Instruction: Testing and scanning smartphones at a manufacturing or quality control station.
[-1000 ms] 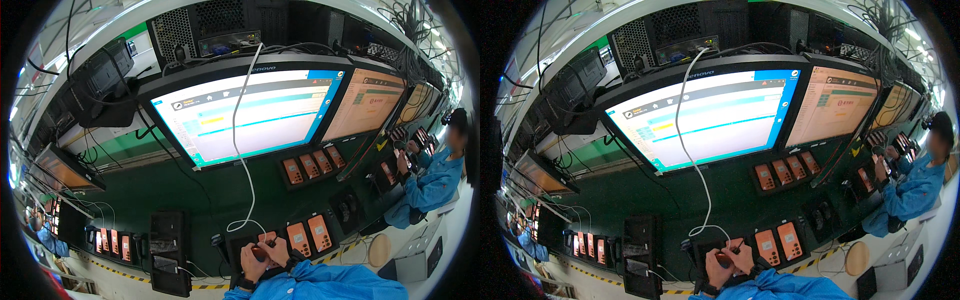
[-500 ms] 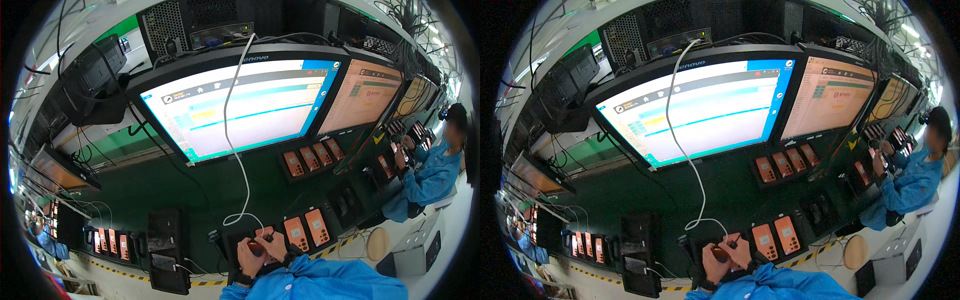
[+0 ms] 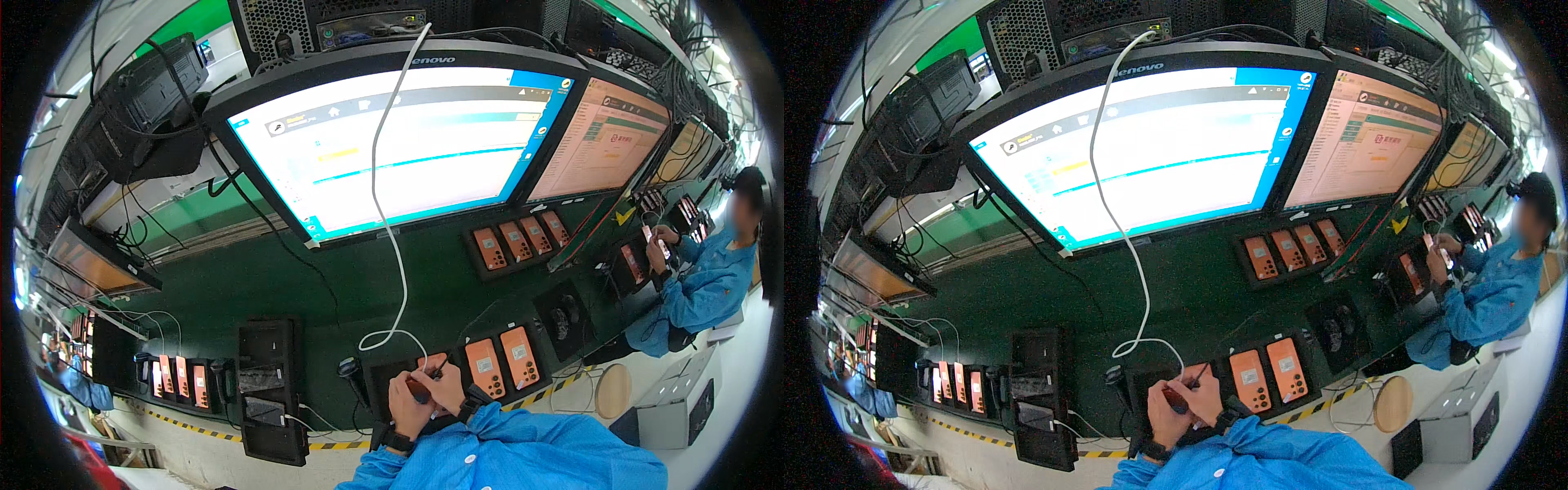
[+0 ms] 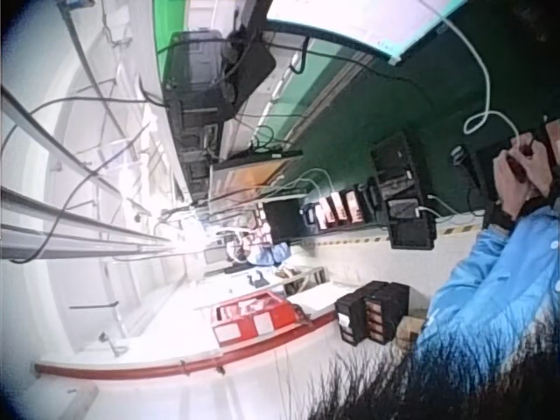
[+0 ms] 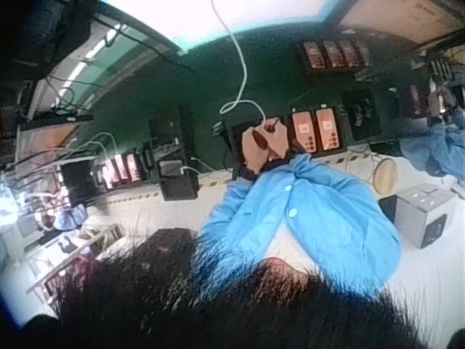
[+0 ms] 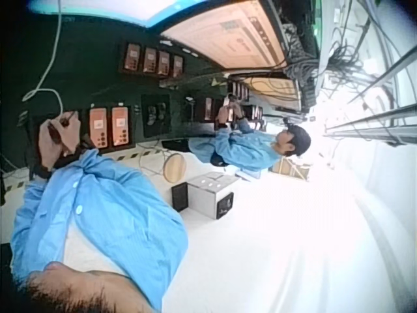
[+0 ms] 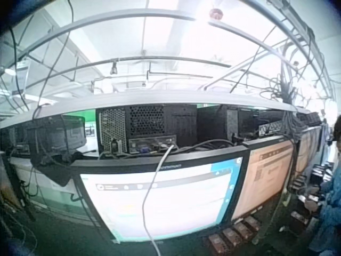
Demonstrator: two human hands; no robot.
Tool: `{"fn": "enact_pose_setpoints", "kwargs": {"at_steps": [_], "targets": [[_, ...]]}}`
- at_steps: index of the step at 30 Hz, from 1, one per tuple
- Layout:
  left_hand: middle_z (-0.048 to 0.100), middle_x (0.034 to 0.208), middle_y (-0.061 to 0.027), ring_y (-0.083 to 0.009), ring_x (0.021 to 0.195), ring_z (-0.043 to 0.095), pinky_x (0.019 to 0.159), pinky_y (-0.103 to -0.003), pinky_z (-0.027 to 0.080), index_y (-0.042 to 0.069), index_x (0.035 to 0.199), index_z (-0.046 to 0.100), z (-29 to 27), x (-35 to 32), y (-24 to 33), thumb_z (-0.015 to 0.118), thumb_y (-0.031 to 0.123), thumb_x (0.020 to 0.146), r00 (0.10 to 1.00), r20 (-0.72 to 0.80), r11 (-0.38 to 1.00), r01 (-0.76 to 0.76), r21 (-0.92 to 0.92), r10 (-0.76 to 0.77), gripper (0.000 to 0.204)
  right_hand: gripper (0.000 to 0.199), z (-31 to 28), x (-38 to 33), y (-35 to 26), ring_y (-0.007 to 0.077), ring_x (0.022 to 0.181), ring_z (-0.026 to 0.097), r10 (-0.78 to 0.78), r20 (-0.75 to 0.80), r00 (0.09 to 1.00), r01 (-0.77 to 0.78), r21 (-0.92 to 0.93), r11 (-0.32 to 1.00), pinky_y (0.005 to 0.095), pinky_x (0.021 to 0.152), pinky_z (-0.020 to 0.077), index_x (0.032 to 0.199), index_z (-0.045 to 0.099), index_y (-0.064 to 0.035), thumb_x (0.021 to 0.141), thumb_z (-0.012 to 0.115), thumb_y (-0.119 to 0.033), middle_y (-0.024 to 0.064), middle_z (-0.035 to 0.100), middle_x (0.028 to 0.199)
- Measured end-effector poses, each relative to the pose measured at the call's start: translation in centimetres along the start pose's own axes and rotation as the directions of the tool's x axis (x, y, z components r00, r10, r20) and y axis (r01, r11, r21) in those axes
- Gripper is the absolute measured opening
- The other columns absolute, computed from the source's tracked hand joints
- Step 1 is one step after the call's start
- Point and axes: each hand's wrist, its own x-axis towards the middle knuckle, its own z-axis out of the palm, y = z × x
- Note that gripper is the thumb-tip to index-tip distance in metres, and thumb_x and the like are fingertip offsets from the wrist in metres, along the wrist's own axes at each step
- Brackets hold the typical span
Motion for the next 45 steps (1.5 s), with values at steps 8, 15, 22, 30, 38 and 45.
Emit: {"fn": "enact_pose_setpoints", "kwargs": {"at_steps": [8, 15, 22, 30, 38, 45], "targets": [[0.050, 0.102, -0.0191, -0.0356, 0.094, 0.052, 0.080, -0.041, 0.044, 0.000, 0.112, 0.044, -0.2, -0.1, -0.3, 0.080, 0.019, 0.057, 0.998, 0.040, 0.999, 0.043, -0.027, -0.042, 0.069, 0.026, -0.1, -0.1, 1.3, 0.0128, 0.069, 0.064, 0.059, -0.035, 0.998, -0.055, 0.118, 0.992, 0.0272, 0.064, 0.0507, 0.092, 0.062, 0.0008, 0.077, 0.074, -0.017, 0.0083, 0.067, 0.075], [0.051, 0.095, -0.0171, -0.0344, 0.086, 0.053, 0.073, -0.040, 0.044, 0.002, 0.110, 0.047, -0.2, 0.2, 0.5, 0.078, 0.018, 0.060, 1.000, 0.010, 1.000, 0.012, -0.019, -0.012, 0.061, 0.019, 0.0, 0.1, -0.7, 0.0139, 0.069, 0.064, -0.011, -0.032, 0.999, 0.011, 0.023, 1.000, 0.0277, 0.063, 0.0502, 0.082, 0.064, -0.0002, 0.076, 0.073, -0.016, 0.0086, 0.066, 0.074], [0.051, 0.100, -0.0182, -0.0338, 0.092, 0.053, 0.079, -0.039, 0.044, -0.001, 0.112, 0.045, -0.2, 0.1, 0.2, 0.082, 0.022, 0.058, 0.998, 0.044, 0.999, 0.037, 0.001, -0.037, 0.070, 0.017, 0.0, 0.4, -0.7, 0.0146, 0.065, 0.064, -0.094, -0.052, 0.994, 0.095, 0.016, 0.995, 0.0279, 0.059, 0.0494, 0.080, 0.066, -0.0005, 0.077, 0.072, -0.016, 0.0089, 0.066, 0.071], [0.052, 0.096, -0.0174, -0.0348, 0.089, 0.052, 0.075, -0.042, 0.043, 0.001, 0.112, 0.044, -0.2, -0.1, 0.1, 0.080, 0.022, 0.057, 1.000, 0.029, 1.000, 0.005, -0.004, -0.005, 0.069, 0.021, -0.3, 0.1, -1.2, 0.0151, 0.070, 0.065, -0.032, 0.064, 0.997, 0.035, -0.053, 0.998, 0.0280, 0.065, 0.0504, 0.085, 0.065, -0.0008, 0.075, 0.074, -0.017, 0.0087, 0.068, 0.076], [0.052, 0.098, -0.0172, -0.0348, 0.091, 0.053, 0.077, -0.041, 0.044, 0.002, 0.111, 0.046, 0.0, -0.2, -0.1, 0.080, 0.023, 0.056, 0.998, 0.041, 0.999, 0.045, -0.013, -0.045, 0.068, 0.020, -0.2, 0.3, -1.1, 0.0147, 0.071, 0.064, -0.002, 0.017, 1.000, 0.003, -0.050, 0.999, 0.0282, 0.066, 0.0502, 0.084, 0.064, -0.0002, 0.076, 0.074, -0.016, 0.0089, 0.067, 0.077], [0.052, 0.095, -0.0162, -0.0340, 0.087, 0.052, 0.075, -0.040, 0.044, 0.003, 0.108, 0.046, -0.6, 0.1, 0.7, 0.080, 0.020, 0.056, 0.997, 0.056, 0.998, 0.055, -0.041, -0.052, 0.065, 0.024, -0.1, -0.1, 0.2, 0.0126, 0.072, 0.063, -0.028, -0.024, 0.999, 0.028, 0.014, 0.999, 0.0272, 0.067, 0.0503, 0.092, 0.062, 0.0013, 0.077, 0.073, -0.013, 0.0077, 0.067, 0.079]]}}
